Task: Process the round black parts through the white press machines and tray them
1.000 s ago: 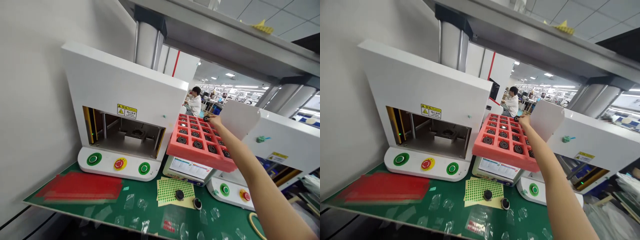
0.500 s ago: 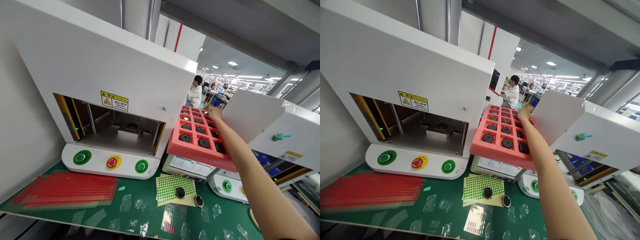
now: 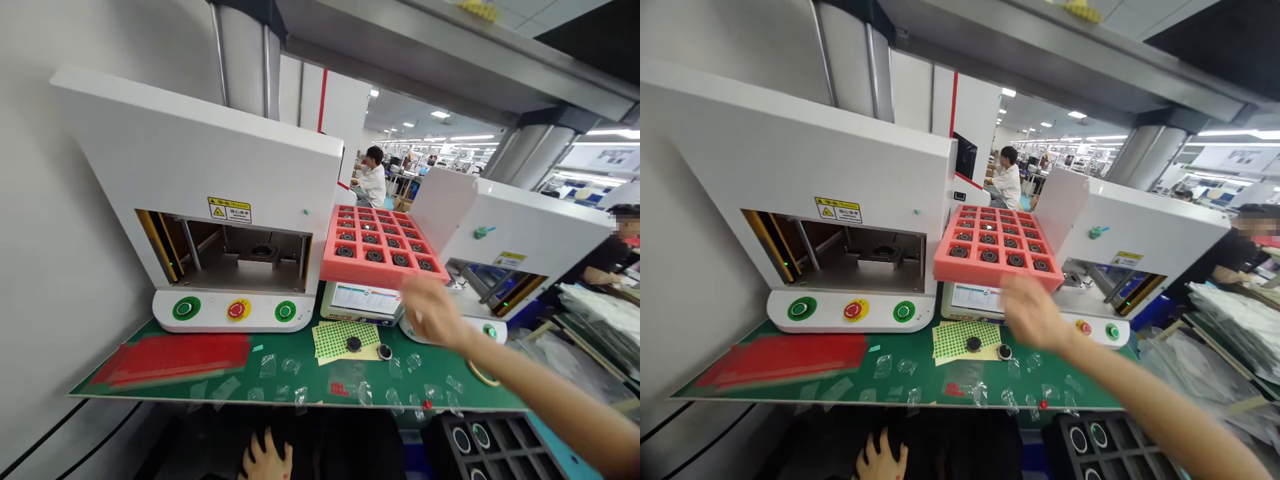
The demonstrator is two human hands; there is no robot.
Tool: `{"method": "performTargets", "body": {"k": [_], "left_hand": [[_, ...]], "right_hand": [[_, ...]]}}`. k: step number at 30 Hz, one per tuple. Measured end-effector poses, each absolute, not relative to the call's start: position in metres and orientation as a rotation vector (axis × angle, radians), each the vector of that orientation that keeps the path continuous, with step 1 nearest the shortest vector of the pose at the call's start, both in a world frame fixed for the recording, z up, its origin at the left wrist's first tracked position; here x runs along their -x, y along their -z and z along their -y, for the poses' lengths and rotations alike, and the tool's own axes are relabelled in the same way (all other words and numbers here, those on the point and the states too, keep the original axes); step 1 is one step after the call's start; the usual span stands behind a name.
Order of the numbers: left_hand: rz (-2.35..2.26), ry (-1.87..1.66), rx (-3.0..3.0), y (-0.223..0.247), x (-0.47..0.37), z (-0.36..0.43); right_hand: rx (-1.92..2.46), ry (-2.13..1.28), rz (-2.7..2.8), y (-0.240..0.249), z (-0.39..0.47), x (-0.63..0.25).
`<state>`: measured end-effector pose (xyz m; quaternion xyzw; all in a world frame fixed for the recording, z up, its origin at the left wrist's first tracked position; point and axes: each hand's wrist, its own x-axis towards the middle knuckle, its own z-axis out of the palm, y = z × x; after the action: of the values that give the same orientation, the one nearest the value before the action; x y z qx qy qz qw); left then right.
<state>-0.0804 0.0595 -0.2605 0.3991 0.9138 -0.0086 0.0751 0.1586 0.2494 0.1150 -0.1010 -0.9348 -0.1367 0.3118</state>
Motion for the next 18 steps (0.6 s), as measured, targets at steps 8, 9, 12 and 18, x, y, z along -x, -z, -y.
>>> {"method": "performTargets", "body": {"k": [8,9,12,18], "left_hand": [[-2.238,0.236,-1.242,0.176,0.058,-0.067],[-2.123,0.247,-1.259,0.164,0.062,-0.068],[-1.757,0.206,-1.325,0.114,0.098,-0.076],[-1.78,-0.229,-1.57,-0.002,0.227,-0.172]], "right_hand": [[0.688,-0.31,2.911,0.177,-0.07,-0.203],[0.737,-0.371,2.907,0.195,-0.067,-0.201],[0.835,-0.524,2.849,0.224,-0.077,-0.204],[0.969,-0.785,2.713,0.256,-0.12,-0.219]]}}
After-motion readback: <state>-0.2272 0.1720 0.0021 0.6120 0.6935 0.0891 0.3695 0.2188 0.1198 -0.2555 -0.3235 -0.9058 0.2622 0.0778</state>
